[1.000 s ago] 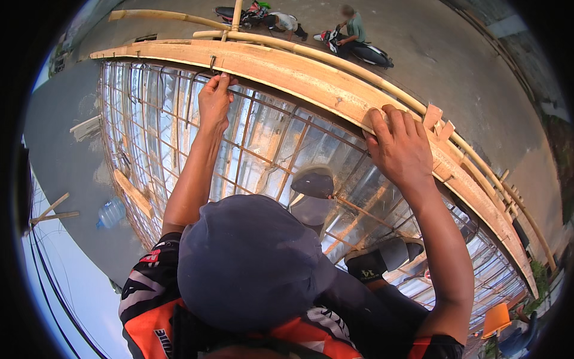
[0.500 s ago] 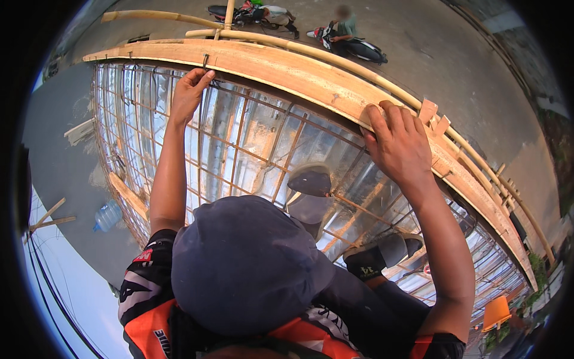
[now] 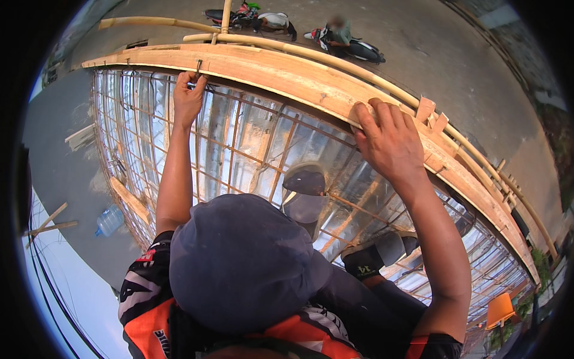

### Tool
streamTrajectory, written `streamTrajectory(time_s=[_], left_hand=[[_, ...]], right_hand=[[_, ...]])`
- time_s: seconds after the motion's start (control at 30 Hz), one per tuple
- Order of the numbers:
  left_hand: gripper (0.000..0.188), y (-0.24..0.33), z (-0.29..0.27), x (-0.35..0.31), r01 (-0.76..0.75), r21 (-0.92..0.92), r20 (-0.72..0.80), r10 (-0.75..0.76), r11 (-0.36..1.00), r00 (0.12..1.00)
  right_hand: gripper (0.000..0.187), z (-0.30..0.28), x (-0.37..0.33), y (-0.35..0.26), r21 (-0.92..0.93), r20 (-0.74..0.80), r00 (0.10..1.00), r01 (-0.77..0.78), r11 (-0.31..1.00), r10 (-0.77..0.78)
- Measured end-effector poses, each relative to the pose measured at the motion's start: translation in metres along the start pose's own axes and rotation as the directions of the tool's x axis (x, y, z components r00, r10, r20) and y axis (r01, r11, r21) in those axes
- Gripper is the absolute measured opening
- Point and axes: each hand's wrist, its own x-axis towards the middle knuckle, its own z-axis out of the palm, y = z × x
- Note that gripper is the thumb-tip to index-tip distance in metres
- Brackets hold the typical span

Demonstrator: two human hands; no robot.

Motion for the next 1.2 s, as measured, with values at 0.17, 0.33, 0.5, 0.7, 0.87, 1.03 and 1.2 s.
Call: streamTrajectory(time_s=[0.17,0.33,0.5,0.7,0.87,1.03,1.2], left_hand=[[0.029,0.007,-0.031,0.004,0.181,-0.172,0.213,-0.143,0.968,0.966],[0.037,0.08,-0.028,-0.01,0.164,0.187,0.218,-0.203,0.969,0.954],[0.038,0.116,-0.017,0.0,0.102,0.414,0.118,-0.165,0.904,0.979],[0.032,0.083,-0.01,0.009,0.52,-0.357,0.173,-0.492,0.776,0.853],[0.042,0.11,-0.019,0.027,0.215,0.328,0.249,-0.303,0.92,0.92],[0.042,0.089,-0.028,0.072,0.21,0.222,0.346,-0.278,0.952,0.896],[0.032,0.058,-0.042,0.092,0.599,-0.258,0.52,-0.414,0.759,0.748]], right_hand=[[0.056,-0.001,0.0,0.001,0.0,0.007,1.0,0.007,1.0,-0.007],[0.057,0.0,-0.003,0.003,-0.025,0.011,1.0,-0.007,1.0,0.007],[0.057,0.003,-0.003,0.002,-0.017,0.007,1.0,0.003,1.0,-0.003],[0.059,0.001,-0.001,0.001,-0.02,-0.016,1.0,0.007,1.0,-0.007],[0.061,-0.002,-0.001,0.0,-0.018,-0.01,1.0,0.007,1.0,-0.008],[0.062,0.003,0.0,0.0,-0.02,-0.021,1.0,0.013,1.0,-0.014],[0.061,0.007,-0.002,0.002,-0.043,-0.027,0.999,0.017,0.999,-0.018]])
